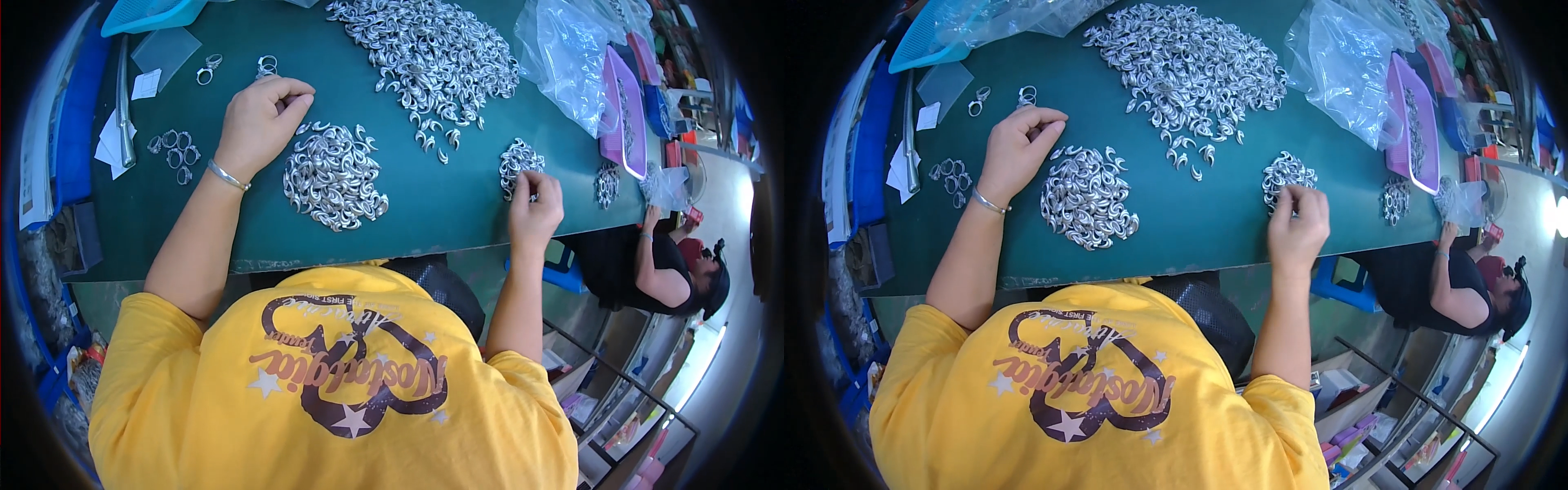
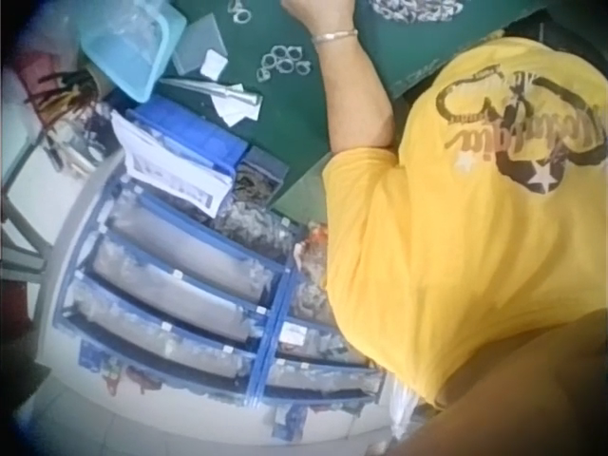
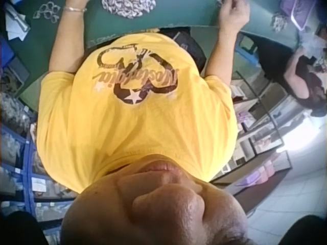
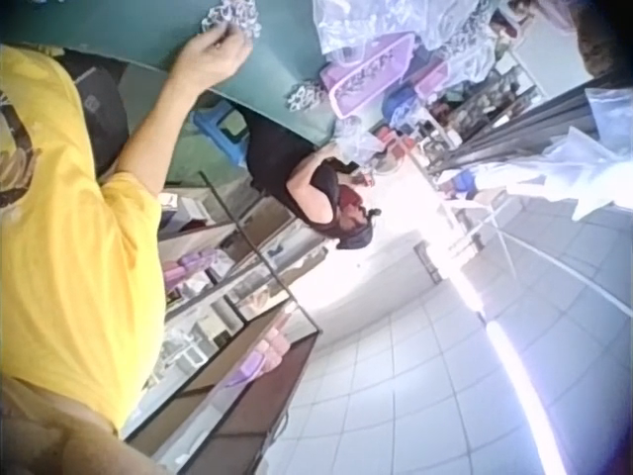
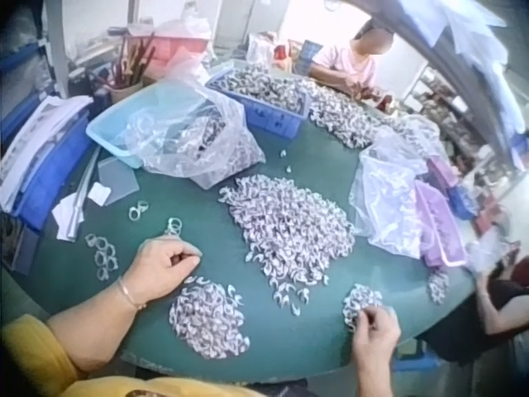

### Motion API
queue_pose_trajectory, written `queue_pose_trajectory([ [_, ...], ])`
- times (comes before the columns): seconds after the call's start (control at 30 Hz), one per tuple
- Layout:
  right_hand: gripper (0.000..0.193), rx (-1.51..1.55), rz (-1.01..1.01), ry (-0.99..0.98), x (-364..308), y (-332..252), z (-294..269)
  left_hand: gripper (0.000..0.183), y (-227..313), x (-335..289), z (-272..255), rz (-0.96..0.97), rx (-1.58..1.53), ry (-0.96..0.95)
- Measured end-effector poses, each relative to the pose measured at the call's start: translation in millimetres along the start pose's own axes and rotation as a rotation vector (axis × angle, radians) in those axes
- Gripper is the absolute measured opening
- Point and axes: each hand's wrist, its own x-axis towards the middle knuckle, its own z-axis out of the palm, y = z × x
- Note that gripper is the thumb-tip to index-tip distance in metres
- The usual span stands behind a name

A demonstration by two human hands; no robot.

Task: The person picks up individual silver metal pieces from a central pile by hand and places them into smaller separate groups on the green table surface.

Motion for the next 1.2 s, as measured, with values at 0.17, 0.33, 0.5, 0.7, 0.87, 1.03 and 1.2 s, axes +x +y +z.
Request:
queue_pose_trajectory([
  [0.17, 0.010, 0.067, -0.093, 0.028, 8.0, -7.2, 6.1, 0.014, -3.0, 0.2, 0.6, 0.019, 0.001, -0.001],
  [0.33, 0.014, 0.263, -0.313, -0.161, 7.0, -56.3, 40.7, 0.014, 3.2, 1.1, -0.7, -0.016, 0.010, -0.023],
  [0.5, 0.009, 0.297, -0.147, -0.275, -2.1, -61.2, 32.1, 0.015, 2.1, 0.2, -1.7, -0.002, 0.031, -0.024],
  [0.7, 0.011, 0.286, -0.107, -0.362, -3.0, -73.0, 22.4, 0.015, 2.1, -1.2, -2.2, 0.002, 0.035, -0.018],
  [0.87, 0.009, 0.411, -0.014, -0.413, -8.3, -98.7, 27.8, 0.014, 1.7, 0.0, -0.4, 0.004, 0.021, -0.014],
  [1.03, 0.013, 0.359, -0.325, -0.263, 6.9, -102.7, 42.9, 0.014, -0.6, -0.5, -0.2, 0.024, 0.014, 0.008],
  [1.2, 0.006, 0.197, -0.154, -0.358, 8.0, -83.8, 38.9, 0.013, 1.6, -1.6, -0.7, 0.000, 0.001, -0.001],
])
